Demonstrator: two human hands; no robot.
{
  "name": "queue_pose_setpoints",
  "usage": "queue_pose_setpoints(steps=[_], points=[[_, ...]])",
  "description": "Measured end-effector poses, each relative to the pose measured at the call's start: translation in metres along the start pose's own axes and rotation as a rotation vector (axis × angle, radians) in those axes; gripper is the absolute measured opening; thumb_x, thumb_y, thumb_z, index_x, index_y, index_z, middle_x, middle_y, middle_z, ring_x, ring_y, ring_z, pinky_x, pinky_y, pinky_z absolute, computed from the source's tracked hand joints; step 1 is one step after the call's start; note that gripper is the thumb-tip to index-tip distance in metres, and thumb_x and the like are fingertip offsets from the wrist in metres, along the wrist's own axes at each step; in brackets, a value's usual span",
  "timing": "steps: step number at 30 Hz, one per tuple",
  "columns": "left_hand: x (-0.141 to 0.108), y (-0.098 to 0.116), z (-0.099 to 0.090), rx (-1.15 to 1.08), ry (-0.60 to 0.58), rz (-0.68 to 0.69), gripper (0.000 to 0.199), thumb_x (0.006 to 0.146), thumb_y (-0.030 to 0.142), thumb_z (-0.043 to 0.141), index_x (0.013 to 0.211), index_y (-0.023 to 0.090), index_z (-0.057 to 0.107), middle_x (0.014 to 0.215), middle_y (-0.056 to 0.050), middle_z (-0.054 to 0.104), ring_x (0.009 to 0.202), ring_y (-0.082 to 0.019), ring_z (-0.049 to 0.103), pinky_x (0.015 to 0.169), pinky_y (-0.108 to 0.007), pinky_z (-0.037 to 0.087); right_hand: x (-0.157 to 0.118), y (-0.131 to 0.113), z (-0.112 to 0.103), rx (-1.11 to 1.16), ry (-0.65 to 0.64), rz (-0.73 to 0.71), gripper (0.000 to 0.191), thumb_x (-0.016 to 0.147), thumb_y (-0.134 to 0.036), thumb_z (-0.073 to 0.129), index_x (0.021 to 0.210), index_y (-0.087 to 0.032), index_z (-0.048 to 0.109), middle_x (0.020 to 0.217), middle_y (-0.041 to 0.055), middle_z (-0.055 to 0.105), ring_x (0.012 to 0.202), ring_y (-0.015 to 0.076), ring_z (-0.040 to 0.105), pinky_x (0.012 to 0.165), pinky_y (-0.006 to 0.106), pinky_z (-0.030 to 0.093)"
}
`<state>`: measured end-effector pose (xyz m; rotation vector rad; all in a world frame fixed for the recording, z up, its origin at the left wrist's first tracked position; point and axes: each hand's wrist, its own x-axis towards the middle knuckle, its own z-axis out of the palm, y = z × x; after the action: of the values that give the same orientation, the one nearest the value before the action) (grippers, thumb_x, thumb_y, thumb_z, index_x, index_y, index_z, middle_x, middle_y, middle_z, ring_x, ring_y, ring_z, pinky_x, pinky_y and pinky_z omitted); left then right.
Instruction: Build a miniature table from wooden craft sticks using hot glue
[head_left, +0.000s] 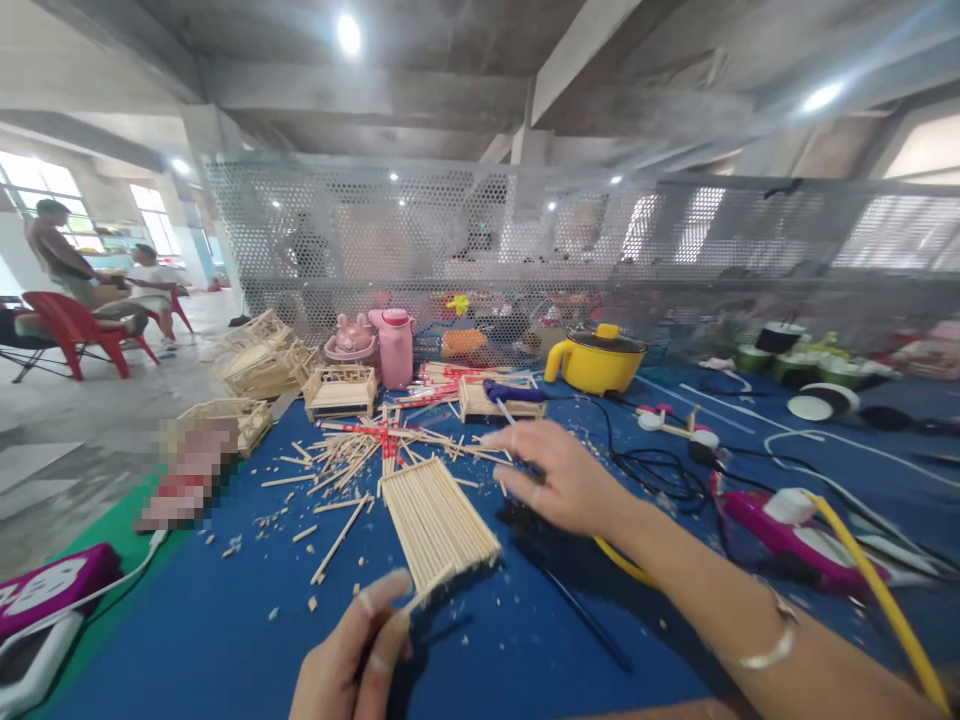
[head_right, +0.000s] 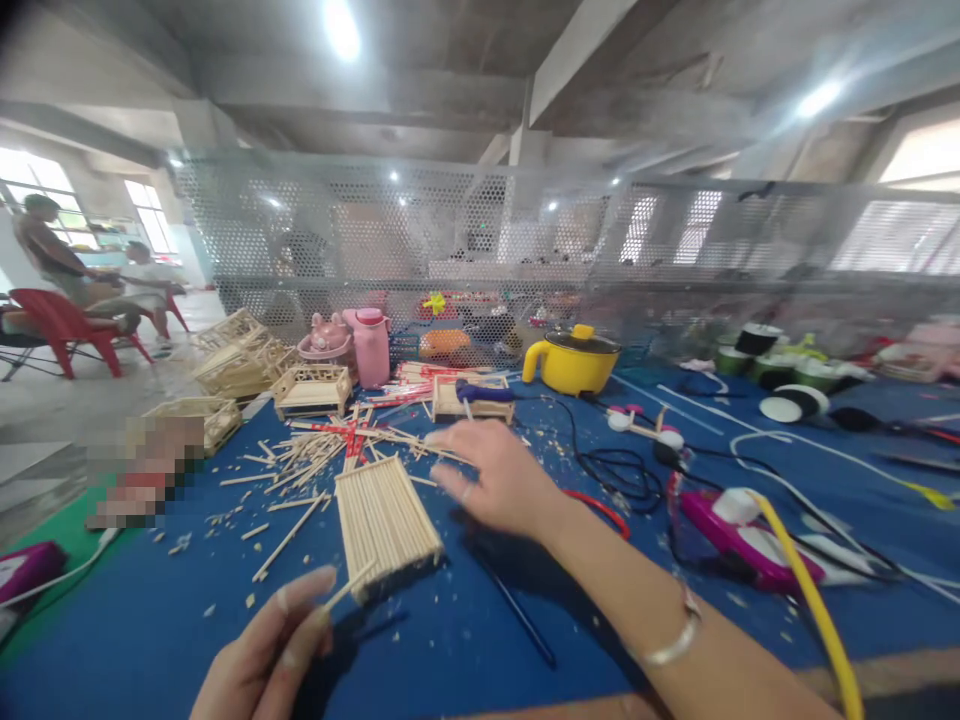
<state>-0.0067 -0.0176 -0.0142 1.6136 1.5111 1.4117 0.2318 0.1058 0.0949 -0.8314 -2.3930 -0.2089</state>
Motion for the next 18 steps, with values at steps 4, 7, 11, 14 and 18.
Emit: queue_pose_setpoints(steps=[4, 7, 11, 14, 18], points=[[0.005, 0.013, -0.003, 0.126, -0.062, 0.203, 0.036, 0.088, 0.034, 0.048, 0.121, 0.022, 0.054, 0.073, 0.0, 0.071, 0.064, -0.015, 0.066, 0.063, -0.023, 0.052, -0.03, -0.061, 0.008, 0.131, -0.041, -0.238, 0.019, 0.092, -0.025, 0.05, 0.105, -0.021, 0.064, 0.092, 0.0041, 0.072, 0.084, 0.0139, 0.062, 0.086, 0.035, 0.039], [0.009, 0.023, -0.004, 0.24, -0.113, 0.3, 0.039, 0.089, 0.028, 0.046, 0.128, 0.022, 0.048, 0.082, -0.002, 0.072, 0.072, -0.016, 0.068, 0.068, -0.024, 0.051, -0.041, -0.07, 0.019, 0.119, 0.079, -0.235, 0.018, 0.091, -0.026, 0.053, 0.103, -0.019, 0.064, 0.091, 0.0054, 0.072, 0.083, 0.0149, 0.063, 0.084, 0.035, 0.04], [0.013, 0.033, -0.002, 0.315, -0.108, 0.358, 0.042, 0.089, 0.025, 0.044, 0.132, 0.02, 0.044, 0.083, -0.003, 0.071, 0.074, -0.016, 0.067, 0.069, -0.025, 0.05, -0.045, -0.068, 0.021, 0.134, 0.15, -0.181, 0.019, 0.09, -0.027, 0.053, 0.105, -0.02, 0.063, 0.095, 0.0051, 0.071, 0.087, 0.0157, 0.062, 0.087, 0.036, 0.039], [0.014, 0.036, 0.004, 0.323, -0.116, 0.384, 0.042, 0.09, 0.026, 0.044, 0.132, 0.021, 0.045, 0.08, -0.002, 0.07, 0.072, -0.016, 0.065, 0.07, -0.026, 0.049, -0.046, -0.067, 0.022, 0.119, 0.169, -0.132, 0.016, 0.09, -0.026, 0.052, 0.095, -0.022, 0.066, 0.092, 0.004, 0.07, 0.086, 0.0163, 0.06, 0.086, 0.036, 0.038], [0.013, 0.029, 0.007, 0.249, 0.103, 0.31, 0.047, 0.088, 0.034, 0.051, 0.133, 0.02, 0.042, 0.096, -0.006, 0.069, 0.077, -0.016, 0.062, 0.075, -0.029, 0.049, -0.049, -0.061, 0.03, 0.119, 0.218, 0.024, 0.015, 0.087, -0.026, 0.056, 0.087, -0.022, 0.07, 0.091, 0.0047, 0.067, 0.09, 0.0189, 0.056, 0.085, 0.038, 0.037]])
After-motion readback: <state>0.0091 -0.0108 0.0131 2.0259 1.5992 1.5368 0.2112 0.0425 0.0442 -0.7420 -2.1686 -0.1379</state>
